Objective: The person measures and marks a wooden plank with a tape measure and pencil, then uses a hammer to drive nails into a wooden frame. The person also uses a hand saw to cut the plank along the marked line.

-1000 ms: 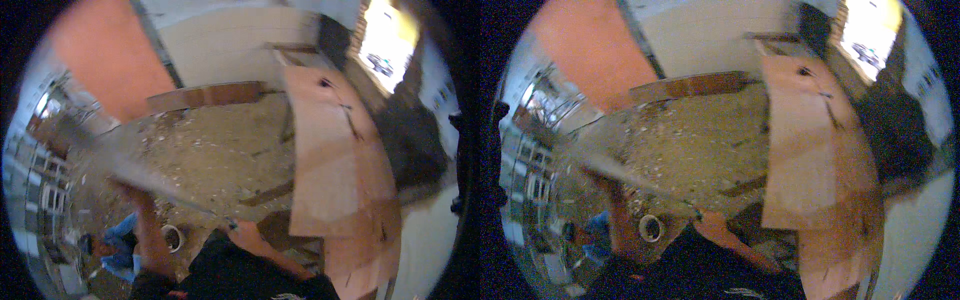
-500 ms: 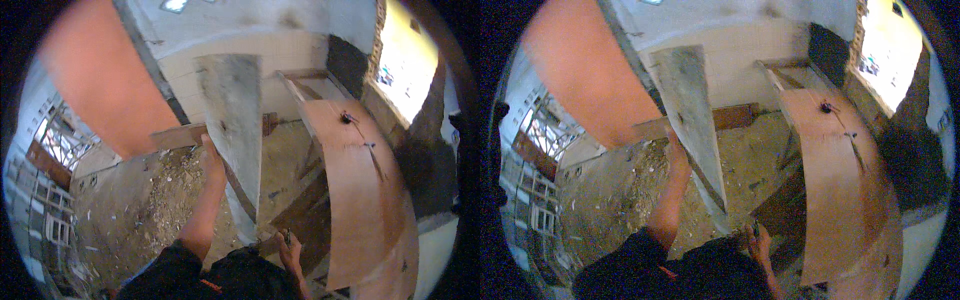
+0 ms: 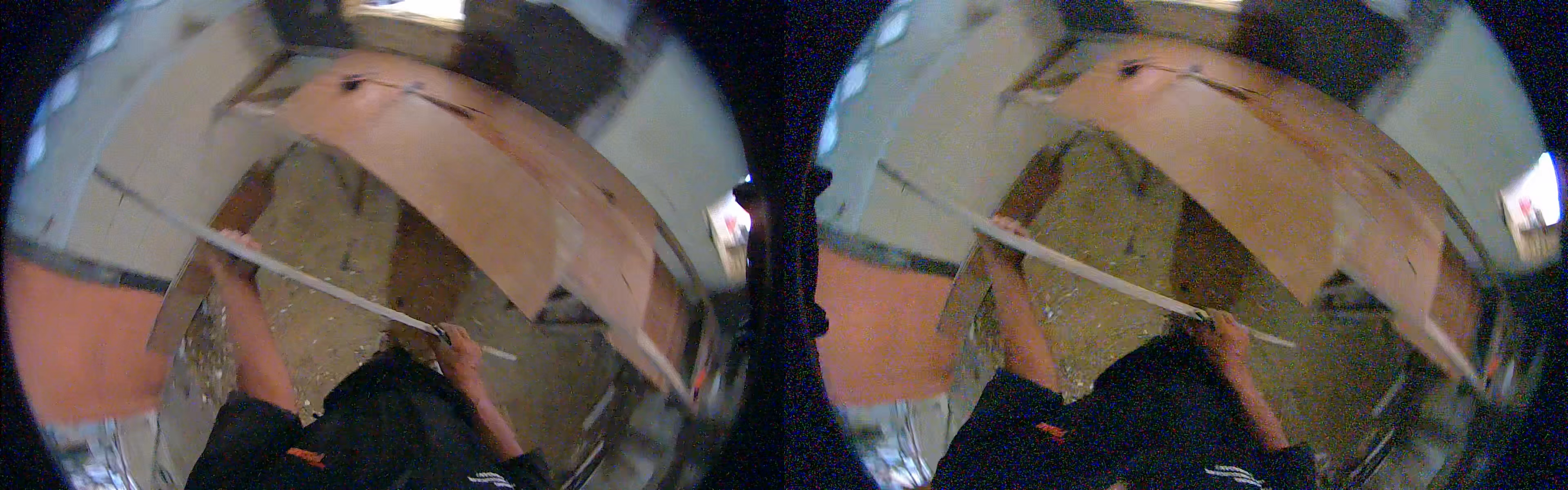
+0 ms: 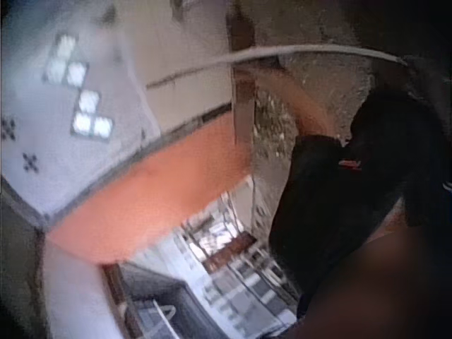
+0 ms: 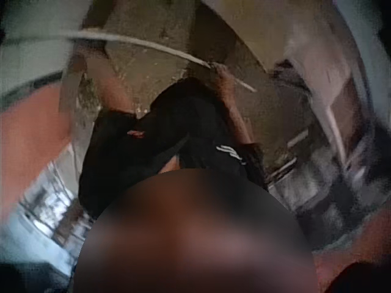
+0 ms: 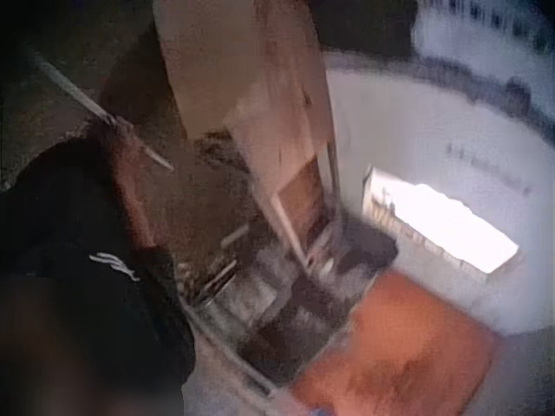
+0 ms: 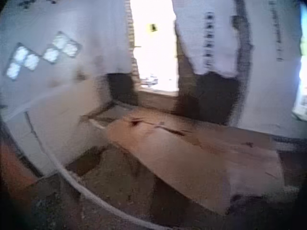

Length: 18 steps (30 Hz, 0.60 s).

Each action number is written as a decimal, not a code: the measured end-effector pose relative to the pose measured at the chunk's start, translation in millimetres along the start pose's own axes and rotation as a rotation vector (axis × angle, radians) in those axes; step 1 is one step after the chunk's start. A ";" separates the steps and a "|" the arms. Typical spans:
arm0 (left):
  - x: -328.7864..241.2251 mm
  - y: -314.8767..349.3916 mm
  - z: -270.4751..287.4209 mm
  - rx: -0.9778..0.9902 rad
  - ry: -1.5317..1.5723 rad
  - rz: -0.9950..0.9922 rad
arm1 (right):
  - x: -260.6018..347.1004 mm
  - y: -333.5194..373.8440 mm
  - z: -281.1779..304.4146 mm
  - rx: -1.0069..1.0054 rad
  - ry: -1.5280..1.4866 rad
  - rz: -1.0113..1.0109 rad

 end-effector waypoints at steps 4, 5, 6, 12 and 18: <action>53.0 54.6 -30.8 0.082 0.003 0.189 | -51.1 32.8 49.0 -0.146 0.035 -0.180; 63.9 80.5 -44.1 0.107 0.000 0.232 | -69.3 40.9 66.7 -0.147 0.070 -0.259; 74.2 101.0 -53.1 0.131 -0.007 0.270 | -76.6 52.9 88.7 -0.207 0.046 -0.246; 149.6 232.7 -82.1 0.303 -0.104 0.495 | -123.7 93.2 211.0 -0.276 0.113 -0.429; 244.3 217.5 -70.2 0.464 -0.397 0.688 | -154.2 31.5 256.5 -0.108 0.139 -0.616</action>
Point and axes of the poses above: each hand's wrist, its own y-axis away from the middle knuckle, its own z-axis out of the back of the hand, x = y × z, the point moved 9 cm from there along -y, towards the middle knuckle, and after that the axes turned 13 degrees about -z, right-handed, at the moved point
